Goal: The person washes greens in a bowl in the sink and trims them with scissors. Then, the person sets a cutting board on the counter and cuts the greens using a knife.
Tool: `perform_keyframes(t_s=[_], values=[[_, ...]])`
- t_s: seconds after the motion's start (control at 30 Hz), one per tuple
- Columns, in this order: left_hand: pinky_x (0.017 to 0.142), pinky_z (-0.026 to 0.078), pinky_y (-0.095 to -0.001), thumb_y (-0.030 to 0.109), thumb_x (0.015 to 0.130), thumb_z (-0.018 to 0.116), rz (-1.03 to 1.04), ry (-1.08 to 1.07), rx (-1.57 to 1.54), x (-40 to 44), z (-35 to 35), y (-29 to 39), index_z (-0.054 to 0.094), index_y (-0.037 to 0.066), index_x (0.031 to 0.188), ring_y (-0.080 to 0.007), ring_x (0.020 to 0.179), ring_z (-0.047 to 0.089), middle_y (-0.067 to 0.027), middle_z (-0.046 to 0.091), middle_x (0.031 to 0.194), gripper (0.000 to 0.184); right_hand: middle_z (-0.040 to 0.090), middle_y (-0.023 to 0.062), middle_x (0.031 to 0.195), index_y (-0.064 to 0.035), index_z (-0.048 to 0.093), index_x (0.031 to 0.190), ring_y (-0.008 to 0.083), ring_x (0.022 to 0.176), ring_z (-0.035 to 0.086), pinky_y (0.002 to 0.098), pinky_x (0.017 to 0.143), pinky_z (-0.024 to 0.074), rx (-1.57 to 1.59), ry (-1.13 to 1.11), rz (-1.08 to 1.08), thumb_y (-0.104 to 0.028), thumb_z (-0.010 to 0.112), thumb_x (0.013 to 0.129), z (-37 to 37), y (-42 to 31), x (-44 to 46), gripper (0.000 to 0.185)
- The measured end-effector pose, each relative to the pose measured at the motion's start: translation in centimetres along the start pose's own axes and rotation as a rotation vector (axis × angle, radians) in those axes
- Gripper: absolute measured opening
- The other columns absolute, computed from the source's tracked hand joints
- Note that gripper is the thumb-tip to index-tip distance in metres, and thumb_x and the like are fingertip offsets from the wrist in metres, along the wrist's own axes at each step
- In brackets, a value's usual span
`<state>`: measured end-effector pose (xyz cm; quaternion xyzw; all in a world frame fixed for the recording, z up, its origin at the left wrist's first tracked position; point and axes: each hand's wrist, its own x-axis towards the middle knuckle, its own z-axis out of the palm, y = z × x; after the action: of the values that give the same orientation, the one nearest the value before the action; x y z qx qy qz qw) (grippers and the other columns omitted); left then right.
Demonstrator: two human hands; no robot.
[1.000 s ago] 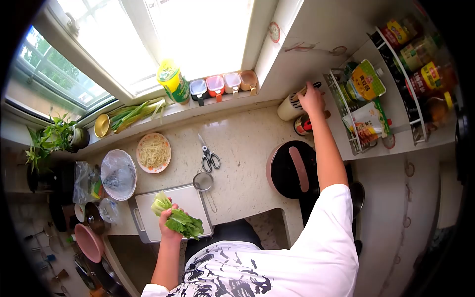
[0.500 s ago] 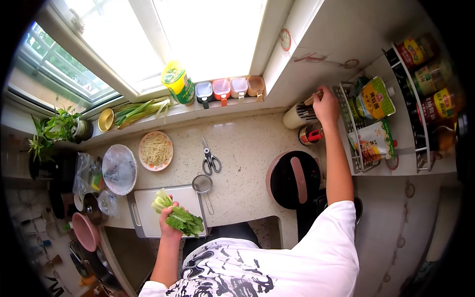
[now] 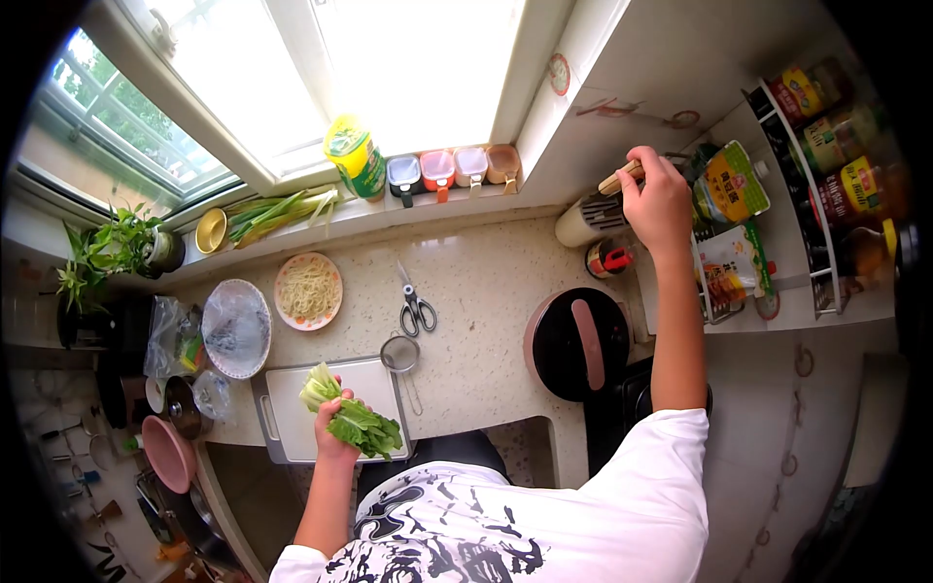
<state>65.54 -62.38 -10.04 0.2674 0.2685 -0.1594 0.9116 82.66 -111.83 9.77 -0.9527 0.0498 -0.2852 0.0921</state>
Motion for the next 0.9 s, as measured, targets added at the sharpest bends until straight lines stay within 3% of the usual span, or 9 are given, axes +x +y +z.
perform_keyframes(t_s=[0.07, 0.17, 0.2, 0.23, 0.37, 0.57, 0.67, 0.73, 0.9], values=[[0.079, 0.054, -0.0427, 0.014, 0.086, 0.06, -0.009, -0.011, -0.001, -0.2, -0.7, 0.4, 0.049, 0.018, 0.133, -0.0207, 0.078, 0.062, -0.0019, 0.059, 0.095, 0.049, 0.069, 0.0134, 0.087, -0.0065, 0.063, 0.102, 0.0322, 0.077, 0.067, 0.0423, 0.066, 0.052, 0.08, 0.045, -0.054, -0.014, 0.075, 0.084, -1.4, -1.7, -0.3, 0.022], [0.082, 0.054, -0.0424, 0.017, 0.086, 0.059, -0.009, -0.03, 0.018, -0.4, -2.2, 1.1, 0.049, 0.018, 0.137, -0.0208, 0.083, 0.063, -0.0015, 0.059, 0.094, 0.051, 0.068, 0.0105, 0.079, -0.0034, 0.063, 0.102, 0.0222, 0.068, 0.066, 0.0369, 0.062, 0.0507, 0.328, -0.049, 0.154, -0.012, 0.075, 0.085, -3.0, -4.3, -1.6, 0.022], [0.082, 0.054, -0.0429, 0.017, 0.086, 0.059, -0.002, -0.025, 0.027, -0.4, -2.8, 1.4, 0.049, 0.018, 0.137, -0.0209, 0.083, 0.063, -0.0017, 0.059, 0.094, 0.052, 0.066, 0.0058, 0.075, -0.0019, 0.063, 0.101, 0.0125, 0.061, 0.062, 0.0299, 0.057, 0.0478, 0.46, -0.035, 0.215, -0.011, 0.073, 0.089, -2.3, -4.3, -2.7, 0.018], [0.082, 0.054, -0.0433, 0.018, 0.087, 0.059, 0.01, -0.011, 0.037, -0.6, -3.7, 1.8, 0.049, 0.018, 0.137, -0.021, 0.084, 0.063, -0.0018, 0.059, 0.094, 0.052, 0.065, 0.0027, 0.074, -0.0026, 0.063, 0.1, 0.0095, 0.059, 0.06, 0.0256, 0.053, 0.0473, 0.635, -0.085, 0.345, -0.012, 0.071, 0.092, -2.3, -5.1, -3.9, 0.015], [0.079, 0.055, -0.0348, 0.004, 0.084, 0.064, 0.119, 0.061, 0.271, -1.4, -6.4, 4.6, 0.055, 0.006, 0.128, -0.0191, 0.085, 0.063, -0.0048, 0.062, 0.098, 0.045, 0.065, 0.005, 0.081, -0.0056, 0.058, 0.098, 0.0114, 0.059, 0.062, 0.0236, 0.049, 0.0512, 1.03, -0.118, 0.577, -0.013, 0.068, 0.095, 0.5, -6.9, -11.8, 0.012], [0.077, 0.055, -0.034, 0.003, 0.084, 0.068, 0.219, 0.071, 1.029, -0.9, -15.5, 8.9, 0.062, 0.003, 0.115, -0.0172, 0.086, 0.065, -0.0045, 0.065, 0.096, 0.032, 0.069, 0.0157, 0.091, -0.0079, 0.053, 0.1, 0.0189, 0.067, 0.067, 0.0268, 0.059, 0.0548, 1.554, -0.092, 1.0, -0.019, 0.065, 0.097, 5.7, -13.5, -29.5, 0.016], [0.075, 0.055, -0.0405, 0.014, 0.077, 0.073, 0.273, 0.03, 1.658, -1.0, -16.5, 12.2, 0.066, 0.01, 0.11, -0.0289, 0.085, 0.07, -0.0108, 0.071, 0.092, 0.034, 0.069, 0.0214, 0.101, -0.0081, 0.056, 0.106, 0.0231, 0.08, 0.069, 0.0287, 0.07, 0.0554, 1.725, -0.134, 1.15, -0.019, 0.064, 0.096, 5.8, -19.5, -37.2, 0.017], [0.074, 0.054, -0.0468, 0.022, 0.072, 0.075, 0.327, -0.021, 1.927, -0.2, -18.7, 13.3, 0.066, 0.018, 0.108, -0.0368, 0.085, 0.068, -0.0143, 0.071, 0.09, 0.037, 0.068, 0.0211, 0.103, -0.0048, 0.057, 0.122, 0.023, 0.078, 0.068, 0.0308, 0.071, 0.056, 1.773, -0.135, 1.289, -0.025, 0.062, 0.098, 6.0, -23.7, -41.6, 0.032], [0.07, 0.054, -0.0474, 0.02, 0.071, 0.077, 0.479, -0.279, 2.157, 3.6, -23.7, 13.6, 0.063, 0.016, 0.104, -0.0336, 0.081, 0.068, -0.009, 0.069, 0.084, 0.036, 0.067, 0.0162, 0.105, -0.0012, 0.047, 0.139, 0.0203, 0.077, 0.065, 0.0284, 0.069, 0.0535, 2.046, -0.359, 1.27, -0.028, 0.06, 0.1, 6.7, -32.4, -47.3, 0.048]])
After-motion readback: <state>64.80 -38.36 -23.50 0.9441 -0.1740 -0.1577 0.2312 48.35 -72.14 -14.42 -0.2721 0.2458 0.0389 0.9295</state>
